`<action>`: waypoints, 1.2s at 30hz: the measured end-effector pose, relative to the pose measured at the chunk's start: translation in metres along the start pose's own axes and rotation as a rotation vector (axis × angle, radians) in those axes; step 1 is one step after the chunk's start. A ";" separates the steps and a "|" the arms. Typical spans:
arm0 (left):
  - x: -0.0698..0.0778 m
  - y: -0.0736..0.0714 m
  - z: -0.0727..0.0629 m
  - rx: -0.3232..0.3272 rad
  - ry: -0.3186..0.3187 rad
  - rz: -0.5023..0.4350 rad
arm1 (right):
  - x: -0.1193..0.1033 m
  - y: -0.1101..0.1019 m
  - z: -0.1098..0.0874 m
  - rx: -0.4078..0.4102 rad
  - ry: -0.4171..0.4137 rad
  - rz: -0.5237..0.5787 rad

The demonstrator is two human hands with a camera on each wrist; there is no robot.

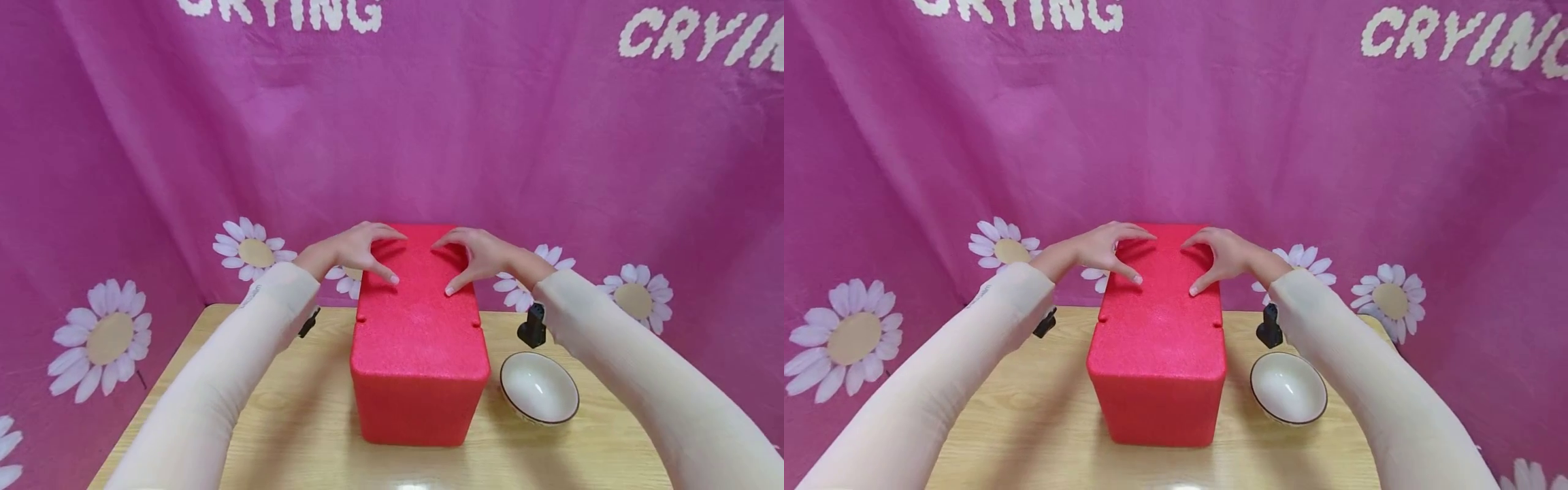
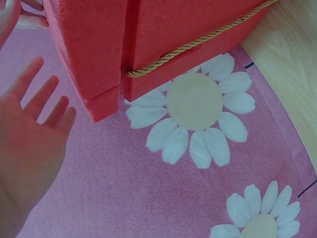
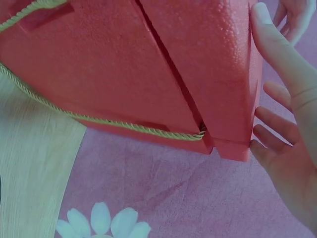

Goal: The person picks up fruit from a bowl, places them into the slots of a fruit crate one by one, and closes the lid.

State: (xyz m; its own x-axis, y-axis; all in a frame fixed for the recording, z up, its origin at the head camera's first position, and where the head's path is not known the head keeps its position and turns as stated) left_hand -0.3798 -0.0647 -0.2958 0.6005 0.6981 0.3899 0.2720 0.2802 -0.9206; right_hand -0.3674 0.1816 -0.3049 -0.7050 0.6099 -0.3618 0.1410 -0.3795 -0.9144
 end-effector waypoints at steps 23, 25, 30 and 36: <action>-0.016 0.017 -0.008 -0.049 -0.042 -0.053 | 0.001 0.000 0.004 -0.150 0.135 0.021; -0.017 0.018 -0.009 -0.029 -0.031 -0.065 | 0.001 0.000 0.006 -0.165 0.150 0.026; -0.021 0.025 -0.009 0.008 0.006 -0.073 | -0.002 0.001 0.010 -0.180 0.127 -0.005; -0.025 0.031 -0.007 0.056 0.062 -0.072 | -0.005 0.000 0.011 -0.191 0.113 -0.078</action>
State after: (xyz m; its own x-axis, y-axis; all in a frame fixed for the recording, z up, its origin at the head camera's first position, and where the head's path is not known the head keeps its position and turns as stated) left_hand -0.3814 -0.0781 -0.3345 0.6267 0.6331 0.4544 0.2752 0.3657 -0.8891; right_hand -0.3716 0.1707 -0.3009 -0.6384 0.7101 -0.2968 0.2254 -0.1963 -0.9543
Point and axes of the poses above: each hand's wrist, its own z-axis towards the middle knuckle, its own y-axis out of the palm, x = y × z, the point moved 2 cm from there along z, towards the middle knuckle
